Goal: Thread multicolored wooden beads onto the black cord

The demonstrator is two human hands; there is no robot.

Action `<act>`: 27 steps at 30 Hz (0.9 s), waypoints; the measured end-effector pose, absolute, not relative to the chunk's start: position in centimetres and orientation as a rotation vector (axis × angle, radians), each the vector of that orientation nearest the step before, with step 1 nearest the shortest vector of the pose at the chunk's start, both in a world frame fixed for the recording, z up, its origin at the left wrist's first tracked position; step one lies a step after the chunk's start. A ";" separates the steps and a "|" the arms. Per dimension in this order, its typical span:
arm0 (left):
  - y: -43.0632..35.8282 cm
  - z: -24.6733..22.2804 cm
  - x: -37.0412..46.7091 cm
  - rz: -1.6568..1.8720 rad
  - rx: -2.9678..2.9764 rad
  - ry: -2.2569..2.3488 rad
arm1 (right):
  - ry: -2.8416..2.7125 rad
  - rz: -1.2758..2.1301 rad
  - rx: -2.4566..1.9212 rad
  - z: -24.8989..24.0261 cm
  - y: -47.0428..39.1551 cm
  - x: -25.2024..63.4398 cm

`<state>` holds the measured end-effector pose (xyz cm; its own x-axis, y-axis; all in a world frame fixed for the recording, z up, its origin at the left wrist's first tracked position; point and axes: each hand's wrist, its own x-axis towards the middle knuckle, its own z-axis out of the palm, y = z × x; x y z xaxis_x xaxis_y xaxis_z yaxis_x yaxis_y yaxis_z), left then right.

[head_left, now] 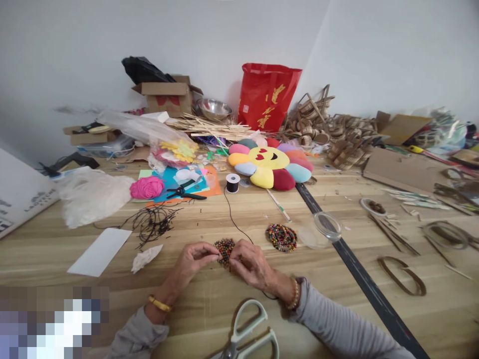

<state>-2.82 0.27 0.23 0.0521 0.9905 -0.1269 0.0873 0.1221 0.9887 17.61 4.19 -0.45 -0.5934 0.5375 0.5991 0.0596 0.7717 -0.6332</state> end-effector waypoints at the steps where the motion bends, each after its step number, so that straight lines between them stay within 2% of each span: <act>1: 0.3 0.3 -2.7 1.032 1.184 1.275 | -2.128 0.719 -0.443 -0.4 4.1 17.6; 27: 0.3 -0.5 -2.3 0.995 1.264 1.205 | -2.169 0.664 -0.445 -0.6 3.8 17.4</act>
